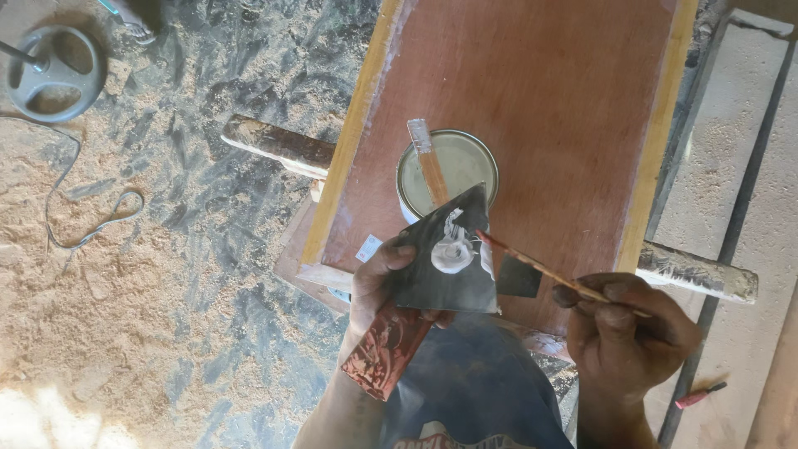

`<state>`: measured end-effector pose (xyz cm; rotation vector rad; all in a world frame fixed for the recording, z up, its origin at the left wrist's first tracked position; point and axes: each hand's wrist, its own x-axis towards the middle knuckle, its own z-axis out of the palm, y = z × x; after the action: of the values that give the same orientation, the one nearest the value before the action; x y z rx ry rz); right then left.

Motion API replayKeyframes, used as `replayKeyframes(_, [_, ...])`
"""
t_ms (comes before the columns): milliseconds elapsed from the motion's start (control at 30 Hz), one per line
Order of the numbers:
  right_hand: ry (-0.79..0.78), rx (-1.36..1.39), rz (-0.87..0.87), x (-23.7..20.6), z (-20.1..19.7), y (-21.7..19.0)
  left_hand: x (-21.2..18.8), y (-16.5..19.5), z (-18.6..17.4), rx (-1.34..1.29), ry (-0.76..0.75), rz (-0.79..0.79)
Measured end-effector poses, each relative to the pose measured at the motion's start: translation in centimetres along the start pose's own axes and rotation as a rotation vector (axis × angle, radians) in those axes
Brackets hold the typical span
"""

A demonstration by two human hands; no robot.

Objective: The person applies white wood filler along the joints and edges of a wooden furniture panel, spreading it with a flat scraper by hand. They mix more filler from a can onto the scraper and sand the filled edges with sandpaper.

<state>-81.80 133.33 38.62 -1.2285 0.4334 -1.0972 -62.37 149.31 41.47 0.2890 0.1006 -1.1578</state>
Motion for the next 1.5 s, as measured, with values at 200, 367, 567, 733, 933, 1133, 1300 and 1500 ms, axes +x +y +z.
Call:
replayKeyframes(200, [-0.164, -0.134, -0.146, -0.7, -0.3, -0.3, -0.2, 0.2, -0.6, -0.033, -0.005, -0.022])
replayKeyframes(367, [-0.142, -0.364, -0.307, -1.2, 0.0, -1.3, 0.0, -0.1, -1.2, -0.12, -0.058, -0.042])
replayKeyframes(567, [-0.172, -0.678, -0.409, -1.4, 0.9, -3.6, 0.4, -0.6, -2.3, -0.217, -0.189, -0.04])
replayKeyframes(733, [-0.174, -0.65, -0.396, -1.2, 1.4, -3.6, 0.6, -0.5, -2.7, -0.247, -0.104, -0.075])
replayKeyframes(933, [-0.163, -0.726, -0.408, -1.5, 0.8, -2.6, 0.4, -0.4, -2.8, -0.321, -0.058, -0.113])
replayKeyframes(1133, [-0.181, -0.78, -0.418, -1.6, 0.9, -3.3, 0.4, -0.3, -3.1, -0.279, -0.298, -0.093])
replayKeyframes(1300, [-0.099, -0.599, -0.368, -1.0, 2.0, -3.0, 0.8, -0.7, -2.9, -0.287, -0.127, -0.107])
replayKeyframes(1500, [-0.032, -0.301, -0.133, -1.1, 1.8, -1.8, 1.2, -1.0, -3.0, -0.283, -0.265, -0.116])
